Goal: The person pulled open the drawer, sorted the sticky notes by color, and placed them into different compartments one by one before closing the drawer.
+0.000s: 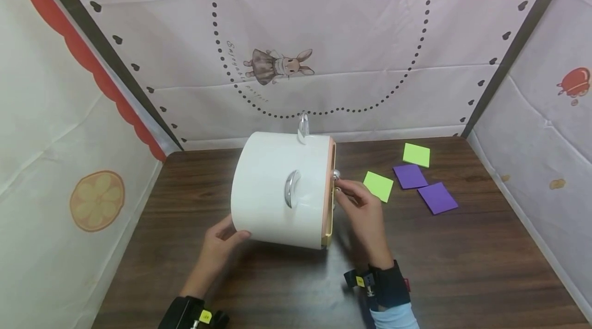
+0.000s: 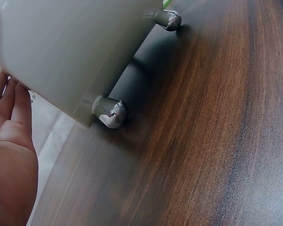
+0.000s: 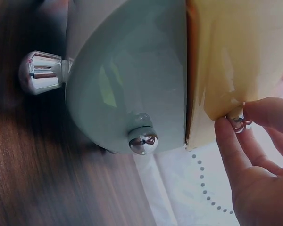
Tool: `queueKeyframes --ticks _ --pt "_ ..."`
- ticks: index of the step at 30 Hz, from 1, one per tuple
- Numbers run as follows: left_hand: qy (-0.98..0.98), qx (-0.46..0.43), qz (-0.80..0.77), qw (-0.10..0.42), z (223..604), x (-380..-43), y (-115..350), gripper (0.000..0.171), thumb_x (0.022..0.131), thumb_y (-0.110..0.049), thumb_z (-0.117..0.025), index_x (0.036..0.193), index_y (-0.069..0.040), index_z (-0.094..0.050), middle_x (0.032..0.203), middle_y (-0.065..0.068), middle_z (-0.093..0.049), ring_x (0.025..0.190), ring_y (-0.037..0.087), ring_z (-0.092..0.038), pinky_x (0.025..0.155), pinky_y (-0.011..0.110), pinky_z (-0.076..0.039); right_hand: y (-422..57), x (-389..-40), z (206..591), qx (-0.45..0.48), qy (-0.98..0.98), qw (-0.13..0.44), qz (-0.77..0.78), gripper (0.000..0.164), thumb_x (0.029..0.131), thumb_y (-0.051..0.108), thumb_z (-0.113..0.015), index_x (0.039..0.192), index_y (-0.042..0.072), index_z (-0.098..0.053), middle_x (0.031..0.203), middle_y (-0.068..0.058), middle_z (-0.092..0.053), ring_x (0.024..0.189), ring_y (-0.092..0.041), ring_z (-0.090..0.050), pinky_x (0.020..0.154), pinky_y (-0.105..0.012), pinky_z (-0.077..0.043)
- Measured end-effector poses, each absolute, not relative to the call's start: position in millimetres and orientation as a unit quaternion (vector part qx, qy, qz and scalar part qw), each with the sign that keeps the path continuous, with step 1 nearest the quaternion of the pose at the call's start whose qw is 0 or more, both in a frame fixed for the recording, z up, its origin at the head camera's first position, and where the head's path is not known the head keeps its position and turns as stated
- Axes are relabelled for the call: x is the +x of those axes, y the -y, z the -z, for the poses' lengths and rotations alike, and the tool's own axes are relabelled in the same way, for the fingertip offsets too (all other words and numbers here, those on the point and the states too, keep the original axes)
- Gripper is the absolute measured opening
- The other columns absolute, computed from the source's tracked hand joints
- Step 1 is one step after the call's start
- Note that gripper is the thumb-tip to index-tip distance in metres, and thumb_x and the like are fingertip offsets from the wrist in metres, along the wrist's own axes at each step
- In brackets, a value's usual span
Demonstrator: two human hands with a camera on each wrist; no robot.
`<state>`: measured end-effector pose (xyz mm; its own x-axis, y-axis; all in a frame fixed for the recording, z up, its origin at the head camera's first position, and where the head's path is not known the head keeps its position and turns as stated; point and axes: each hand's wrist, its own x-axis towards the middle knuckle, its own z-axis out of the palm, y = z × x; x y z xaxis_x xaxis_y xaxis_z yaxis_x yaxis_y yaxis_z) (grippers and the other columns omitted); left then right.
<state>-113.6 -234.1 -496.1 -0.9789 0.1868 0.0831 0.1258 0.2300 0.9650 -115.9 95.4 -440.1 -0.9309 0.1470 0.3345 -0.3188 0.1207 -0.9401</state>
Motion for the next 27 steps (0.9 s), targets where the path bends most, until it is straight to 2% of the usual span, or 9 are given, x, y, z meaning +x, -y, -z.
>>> queueKeyframes --ticks 3,8,20,27 --pt "-0.785 0.091 -0.613 0.030 495.8 -114.1 233.9 0.050 0.090 -0.030 -0.069 0.136 -0.030 -0.053 0.136 -0.008 -0.054 0.128 0.011 -0.046 0.104 0.048 -0.038 -95.8 -115.8 440.0 0.055 0.723 0.176 -0.666 0.023 0.090 0.002 -0.066 0.112 0.001 -0.069 0.110 -0.010 -0.065 0.105 -0.031 -0.060 0.091 -0.039 -0.051" --pt "-0.789 0.079 -0.608 0.038 496.1 -116.0 233.7 0.050 0.088 -0.034 -0.070 0.135 -0.031 -0.054 0.135 -0.010 -0.054 0.127 0.010 -0.046 0.103 0.049 -0.038 -97.8 -115.7 441.0 0.055 0.718 0.176 -0.672 0.022 0.089 0.005 -0.068 0.111 0.001 -0.070 0.110 -0.011 -0.065 0.107 -0.023 -0.060 0.092 -0.038 -0.050" --pt "-0.783 0.088 -0.615 0.033 494.2 -115.0 233.2 0.050 0.089 -0.030 -0.070 0.136 -0.029 -0.053 0.137 -0.008 -0.053 0.129 0.012 -0.045 0.104 0.049 -0.037 -102.1 -116.4 441.4 0.046 0.735 0.181 -0.651 0.019 0.089 0.008 -0.070 0.108 0.005 -0.072 0.107 -0.008 -0.067 0.103 -0.017 -0.061 0.093 -0.042 -0.049" --pt "-0.779 0.099 -0.618 0.031 495.7 -113.7 235.2 0.050 0.091 -0.027 -0.068 0.138 -0.030 -0.051 0.139 -0.008 -0.052 0.130 0.012 -0.044 0.104 0.048 -0.038 -113.4 -116.7 440.5 0.059 0.733 0.164 -0.658 0.021 0.088 0.006 -0.070 0.108 -0.001 -0.071 0.110 -0.012 -0.067 0.105 -0.022 -0.061 0.091 -0.035 -0.050"
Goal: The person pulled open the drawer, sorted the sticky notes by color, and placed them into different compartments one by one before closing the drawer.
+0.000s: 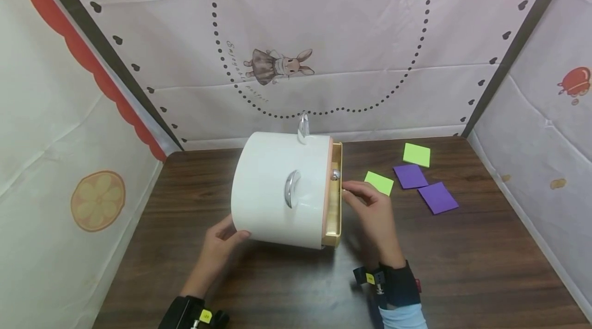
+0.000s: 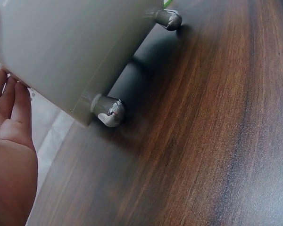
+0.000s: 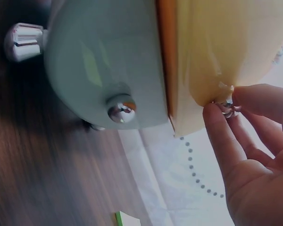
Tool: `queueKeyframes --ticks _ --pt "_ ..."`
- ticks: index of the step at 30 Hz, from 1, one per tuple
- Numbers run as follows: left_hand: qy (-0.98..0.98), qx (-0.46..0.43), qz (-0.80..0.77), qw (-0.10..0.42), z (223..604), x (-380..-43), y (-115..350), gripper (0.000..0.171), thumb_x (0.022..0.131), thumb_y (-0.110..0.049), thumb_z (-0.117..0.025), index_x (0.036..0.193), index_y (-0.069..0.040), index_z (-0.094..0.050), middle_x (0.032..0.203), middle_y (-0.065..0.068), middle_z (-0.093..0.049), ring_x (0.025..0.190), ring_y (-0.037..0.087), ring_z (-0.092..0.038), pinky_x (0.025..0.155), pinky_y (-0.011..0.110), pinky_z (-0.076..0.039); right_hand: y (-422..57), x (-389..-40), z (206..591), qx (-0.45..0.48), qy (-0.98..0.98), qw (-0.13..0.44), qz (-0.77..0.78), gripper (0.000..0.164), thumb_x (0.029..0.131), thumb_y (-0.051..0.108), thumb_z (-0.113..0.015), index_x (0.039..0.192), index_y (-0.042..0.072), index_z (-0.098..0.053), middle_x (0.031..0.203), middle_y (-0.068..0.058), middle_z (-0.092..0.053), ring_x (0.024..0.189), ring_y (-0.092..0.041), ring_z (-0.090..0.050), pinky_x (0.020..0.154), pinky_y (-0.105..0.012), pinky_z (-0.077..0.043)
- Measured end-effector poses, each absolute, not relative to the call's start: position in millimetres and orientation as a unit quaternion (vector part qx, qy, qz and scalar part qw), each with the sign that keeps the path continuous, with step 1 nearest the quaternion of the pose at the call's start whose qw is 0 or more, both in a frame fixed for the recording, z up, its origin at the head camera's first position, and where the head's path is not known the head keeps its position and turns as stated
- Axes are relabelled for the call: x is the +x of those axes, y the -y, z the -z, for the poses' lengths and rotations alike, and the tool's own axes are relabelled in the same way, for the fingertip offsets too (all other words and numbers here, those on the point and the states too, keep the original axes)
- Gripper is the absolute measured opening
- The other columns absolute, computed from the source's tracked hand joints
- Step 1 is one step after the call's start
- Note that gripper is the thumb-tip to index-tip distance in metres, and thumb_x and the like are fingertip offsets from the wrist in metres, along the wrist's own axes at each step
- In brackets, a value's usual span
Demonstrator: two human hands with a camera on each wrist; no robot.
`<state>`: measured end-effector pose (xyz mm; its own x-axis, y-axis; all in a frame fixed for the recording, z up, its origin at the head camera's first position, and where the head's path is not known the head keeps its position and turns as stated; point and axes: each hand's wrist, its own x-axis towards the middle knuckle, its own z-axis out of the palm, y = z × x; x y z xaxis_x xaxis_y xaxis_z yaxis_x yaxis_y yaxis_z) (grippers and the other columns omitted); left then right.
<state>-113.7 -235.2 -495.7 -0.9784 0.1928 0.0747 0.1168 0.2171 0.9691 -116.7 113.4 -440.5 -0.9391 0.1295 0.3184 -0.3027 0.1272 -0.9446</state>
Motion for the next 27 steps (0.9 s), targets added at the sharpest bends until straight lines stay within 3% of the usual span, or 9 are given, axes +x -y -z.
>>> queueKeyframes --ticks 13,27 --pt "-0.781 0.043 -0.621 0.040 499.5 -115.0 234.3 0.053 0.088 -0.032 -0.072 0.137 -0.027 -0.053 0.139 -0.008 -0.051 0.131 0.013 -0.043 0.105 0.048 -0.036 -123.5 -111.3 433.7 0.030 0.756 0.128 -0.641 0.024 0.088 0.011 -0.071 0.110 0.002 -0.070 0.110 -0.010 -0.067 0.102 -0.020 -0.062 0.085 -0.029 -0.053" --pt "-0.776 0.050 -0.627 0.039 499.6 -115.0 234.6 0.047 0.091 -0.031 -0.068 0.136 -0.025 -0.055 0.139 -0.006 -0.051 0.132 0.013 -0.041 0.107 0.048 -0.033 -137.5 -108.7 432.7 0.024 0.760 0.122 -0.638 0.026 0.088 0.014 -0.072 0.112 0.005 -0.070 0.110 -0.006 -0.068 0.103 -0.017 -0.062 0.085 -0.028 -0.053"
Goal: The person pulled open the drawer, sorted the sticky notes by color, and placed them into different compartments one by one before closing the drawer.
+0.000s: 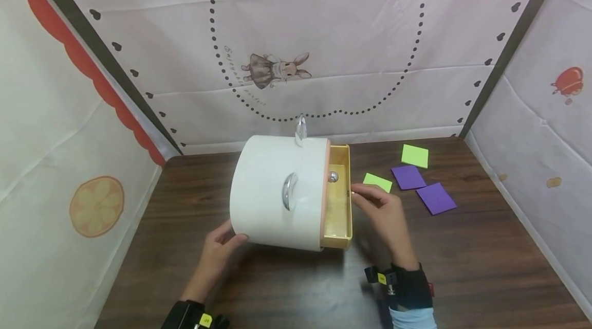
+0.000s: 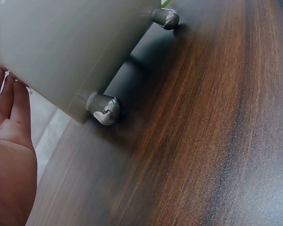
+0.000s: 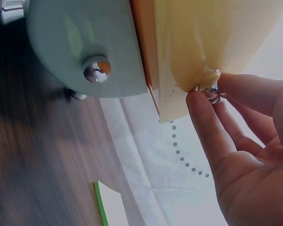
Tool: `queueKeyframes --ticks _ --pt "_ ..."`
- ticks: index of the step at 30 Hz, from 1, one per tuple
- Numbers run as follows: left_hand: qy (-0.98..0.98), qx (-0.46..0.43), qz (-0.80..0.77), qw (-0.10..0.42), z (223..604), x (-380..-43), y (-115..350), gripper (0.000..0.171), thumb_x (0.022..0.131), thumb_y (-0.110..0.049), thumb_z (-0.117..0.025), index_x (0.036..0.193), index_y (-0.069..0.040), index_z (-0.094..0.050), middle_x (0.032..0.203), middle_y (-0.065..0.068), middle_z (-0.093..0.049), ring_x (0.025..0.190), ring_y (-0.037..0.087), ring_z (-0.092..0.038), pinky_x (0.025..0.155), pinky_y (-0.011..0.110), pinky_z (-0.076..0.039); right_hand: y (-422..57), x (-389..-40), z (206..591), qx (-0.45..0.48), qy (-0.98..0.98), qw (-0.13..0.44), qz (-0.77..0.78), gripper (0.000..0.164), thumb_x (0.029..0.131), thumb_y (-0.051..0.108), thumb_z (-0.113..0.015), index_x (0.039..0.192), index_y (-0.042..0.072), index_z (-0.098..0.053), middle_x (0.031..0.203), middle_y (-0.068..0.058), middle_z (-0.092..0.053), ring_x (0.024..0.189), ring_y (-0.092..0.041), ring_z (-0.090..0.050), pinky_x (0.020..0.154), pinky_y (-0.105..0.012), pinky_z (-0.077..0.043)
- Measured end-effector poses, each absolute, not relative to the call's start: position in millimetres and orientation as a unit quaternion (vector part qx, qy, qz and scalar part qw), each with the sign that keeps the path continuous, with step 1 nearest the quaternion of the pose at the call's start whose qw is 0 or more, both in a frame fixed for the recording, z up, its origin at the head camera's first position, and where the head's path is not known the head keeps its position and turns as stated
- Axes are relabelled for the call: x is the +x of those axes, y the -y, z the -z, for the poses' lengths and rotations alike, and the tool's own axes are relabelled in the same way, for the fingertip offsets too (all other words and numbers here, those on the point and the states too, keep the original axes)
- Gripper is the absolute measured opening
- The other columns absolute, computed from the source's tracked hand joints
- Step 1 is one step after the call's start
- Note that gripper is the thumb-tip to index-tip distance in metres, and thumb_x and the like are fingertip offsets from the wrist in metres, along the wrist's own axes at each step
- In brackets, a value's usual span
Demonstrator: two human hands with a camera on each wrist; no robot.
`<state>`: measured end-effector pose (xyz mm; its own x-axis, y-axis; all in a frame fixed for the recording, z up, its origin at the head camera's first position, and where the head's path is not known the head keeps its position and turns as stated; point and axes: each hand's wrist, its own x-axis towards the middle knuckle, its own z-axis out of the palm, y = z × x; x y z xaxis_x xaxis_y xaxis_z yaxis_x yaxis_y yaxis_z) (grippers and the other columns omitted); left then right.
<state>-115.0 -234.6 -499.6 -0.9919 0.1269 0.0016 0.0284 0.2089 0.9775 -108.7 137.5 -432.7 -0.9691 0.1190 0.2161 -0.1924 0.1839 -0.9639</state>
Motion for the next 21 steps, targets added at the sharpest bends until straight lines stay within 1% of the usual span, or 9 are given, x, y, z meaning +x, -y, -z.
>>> queueKeyframes --ticks 7,10,15,18,21 --pt "-0.778 0.069 -0.623 0.038 497.8 -118.1 236.1 0.047 0.092 -0.030 -0.067 0.136 -0.025 -0.054 0.138 -0.007 -0.052 0.130 0.012 -0.043 0.106 0.046 -0.035 -138.1 -108.5 429.2 0.014 0.751 0.118 -0.649 0.027 0.087 0.015 -0.073 0.112 0.006 -0.071 0.111 -0.005 -0.067 0.104 -0.018 -0.061 0.085 -0.028 -0.053" --pt "-0.780 0.077 -0.620 0.031 496.0 -117.9 236.7 0.046 0.092 -0.029 -0.067 0.136 -0.024 -0.054 0.137 -0.006 -0.053 0.130 0.013 -0.044 0.106 0.048 -0.035 -139.4 -109.1 427.6 0.021 0.755 0.117 -0.644 0.027 0.087 0.014 -0.073 0.112 0.005 -0.070 0.111 -0.006 -0.067 0.104 -0.018 -0.062 0.085 -0.028 -0.053" --pt "-0.783 0.062 -0.618 0.035 494.1 -118.7 236.3 0.046 0.090 -0.034 -0.068 0.134 -0.026 -0.056 0.136 -0.007 -0.054 0.130 0.012 -0.043 0.107 0.052 -0.032 -148.7 -110.9 430.0 0.022 0.764 0.116 -0.635 0.027 0.087 0.013 -0.072 0.113 0.003 -0.070 0.110 -0.007 -0.068 0.103 -0.018 -0.062 0.084 -0.027 -0.053" --pt "-0.783 0.062 -0.618 0.038 495.1 -118.1 236.6 0.047 0.091 -0.034 -0.068 0.135 -0.026 -0.055 0.139 -0.006 -0.052 0.132 0.013 -0.041 0.107 0.052 -0.032 -155.4 -112.7 435.7 0.020 0.772 0.112 -0.626 0.028 0.088 0.016 -0.072 0.114 0.006 -0.070 0.111 -0.006 -0.068 0.102 -0.017 -0.062 0.083 -0.025 -0.053" --pt "-0.782 0.058 -0.618 0.047 496.1 -115.6 236.8 0.047 0.091 -0.033 -0.067 0.136 -0.026 -0.054 0.139 -0.007 -0.051 0.131 0.013 -0.042 0.106 0.046 -0.036 -161.4 -116.6 446.9 0.015 0.773 0.102 -0.626 0.030 0.088 0.022 -0.072 0.116 0.010 -0.070 0.112 -0.003 -0.068 0.103 -0.017 -0.062 0.083 -0.025 -0.053"
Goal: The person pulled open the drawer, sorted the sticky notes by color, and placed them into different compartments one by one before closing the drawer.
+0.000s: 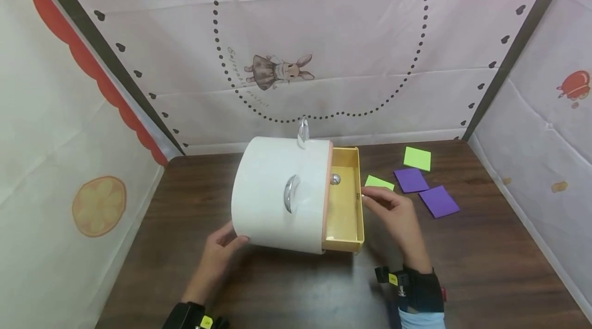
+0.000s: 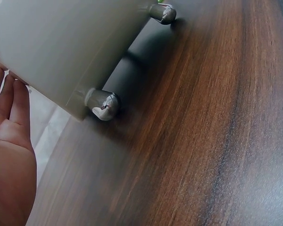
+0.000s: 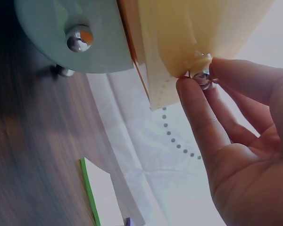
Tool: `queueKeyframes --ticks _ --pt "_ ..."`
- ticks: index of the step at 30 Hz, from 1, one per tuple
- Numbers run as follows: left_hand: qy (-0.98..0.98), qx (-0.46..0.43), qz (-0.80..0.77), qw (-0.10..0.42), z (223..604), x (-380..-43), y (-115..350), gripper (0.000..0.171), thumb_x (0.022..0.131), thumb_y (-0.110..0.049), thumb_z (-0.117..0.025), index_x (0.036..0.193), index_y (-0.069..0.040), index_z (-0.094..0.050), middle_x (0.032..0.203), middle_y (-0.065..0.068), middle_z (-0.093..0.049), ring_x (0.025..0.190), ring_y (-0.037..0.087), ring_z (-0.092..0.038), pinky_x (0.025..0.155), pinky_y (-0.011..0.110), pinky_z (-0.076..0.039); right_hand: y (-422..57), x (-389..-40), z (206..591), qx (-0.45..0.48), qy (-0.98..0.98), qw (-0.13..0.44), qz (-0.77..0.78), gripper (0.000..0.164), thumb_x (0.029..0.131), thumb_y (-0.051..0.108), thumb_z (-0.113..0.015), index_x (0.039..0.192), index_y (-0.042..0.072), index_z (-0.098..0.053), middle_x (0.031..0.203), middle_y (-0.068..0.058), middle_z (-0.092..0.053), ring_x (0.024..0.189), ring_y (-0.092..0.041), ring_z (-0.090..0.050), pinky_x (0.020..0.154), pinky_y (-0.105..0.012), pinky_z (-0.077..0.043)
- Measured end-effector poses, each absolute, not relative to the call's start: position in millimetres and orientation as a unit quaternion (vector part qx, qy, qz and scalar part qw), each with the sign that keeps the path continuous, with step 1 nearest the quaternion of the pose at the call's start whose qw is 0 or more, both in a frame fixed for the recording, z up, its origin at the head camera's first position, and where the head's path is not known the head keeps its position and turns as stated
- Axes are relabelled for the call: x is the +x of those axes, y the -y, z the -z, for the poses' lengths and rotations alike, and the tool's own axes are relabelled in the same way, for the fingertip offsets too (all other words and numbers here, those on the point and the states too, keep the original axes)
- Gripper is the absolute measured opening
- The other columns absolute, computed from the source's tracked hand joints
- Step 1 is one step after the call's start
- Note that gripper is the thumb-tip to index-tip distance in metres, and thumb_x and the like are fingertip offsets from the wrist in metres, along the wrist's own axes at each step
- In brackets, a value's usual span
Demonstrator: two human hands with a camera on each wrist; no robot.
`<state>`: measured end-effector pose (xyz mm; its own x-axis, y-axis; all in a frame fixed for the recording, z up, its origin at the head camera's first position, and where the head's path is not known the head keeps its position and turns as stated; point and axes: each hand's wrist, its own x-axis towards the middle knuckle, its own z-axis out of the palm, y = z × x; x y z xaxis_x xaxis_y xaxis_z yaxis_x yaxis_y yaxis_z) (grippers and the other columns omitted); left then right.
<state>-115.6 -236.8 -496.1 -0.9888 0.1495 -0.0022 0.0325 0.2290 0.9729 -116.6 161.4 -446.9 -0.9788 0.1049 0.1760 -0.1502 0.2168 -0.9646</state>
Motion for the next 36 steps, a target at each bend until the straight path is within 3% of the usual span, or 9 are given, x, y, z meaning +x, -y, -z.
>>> queueKeyframes --ticks 6,10,15,26,36 --pt "-0.778 0.086 -0.622 0.034 495.0 -123.6 232.5 0.044 0.092 -0.028 -0.066 0.135 -0.024 -0.055 0.137 -0.005 -0.054 0.129 0.015 -0.045 0.104 0.044 -0.038 -169.7 -125.2 459.5 0.001 0.757 0.103 -0.646 0.032 0.086 0.031 -0.073 0.115 0.018 -0.071 0.114 -0.001 -0.067 0.106 -0.018 -0.059 0.086 -0.027 -0.052" --pt "-0.780 0.061 -0.622 0.040 496.0 -124.1 230.4 0.048 0.090 -0.031 -0.069 0.135 -0.025 -0.055 0.138 -0.006 -0.052 0.130 0.013 -0.044 0.106 0.047 -0.035 -169.1 -119.9 447.5 -0.003 0.752 0.083 -0.654 0.031 0.087 0.025 -0.073 0.116 0.013 -0.070 0.114 -0.004 -0.067 0.106 -0.019 -0.060 0.087 -0.027 -0.052" --pt "-0.780 0.026 -0.624 0.034 498.5 -113.6 230.9 0.048 0.089 -0.028 -0.071 0.134 -0.020 -0.056 0.136 -0.004 -0.054 0.128 0.013 -0.046 0.103 0.044 -0.039 -169.6 -119.3 456.7 -0.001 0.740 0.052 -0.670 0.033 0.085 0.029 -0.075 0.114 0.015 -0.071 0.114 -0.003 -0.067 0.107 -0.020 -0.060 0.088 -0.031 -0.052" --pt "-0.778 0.014 -0.626 0.042 502.1 -117.2 228.9 0.051 0.089 -0.030 -0.070 0.135 -0.016 -0.055 0.138 -0.001 -0.053 0.129 0.015 -0.044 0.104 0.044 -0.038 -177.7 -115.7 452.4 0.021 0.730 0.050 -0.681 0.031 0.089 0.022 -0.071 0.117 0.010 -0.069 0.116 -0.007 -0.066 0.108 -0.024 -0.059 0.089 -0.032 -0.051" --pt "-0.776 0.029 -0.629 0.036 501.7 -114.6 230.7 0.046 0.091 -0.028 -0.068 0.135 -0.022 -0.055 0.136 -0.004 -0.054 0.126 0.012 -0.048 0.097 0.027 -0.044 -187.8 -123.5 471.1 0.010 0.729 0.061 -0.682 0.033 0.085 0.028 -0.075 0.113 0.013 -0.070 0.113 -0.007 -0.066 0.105 -0.024 -0.061 0.088 -0.032 -0.052"
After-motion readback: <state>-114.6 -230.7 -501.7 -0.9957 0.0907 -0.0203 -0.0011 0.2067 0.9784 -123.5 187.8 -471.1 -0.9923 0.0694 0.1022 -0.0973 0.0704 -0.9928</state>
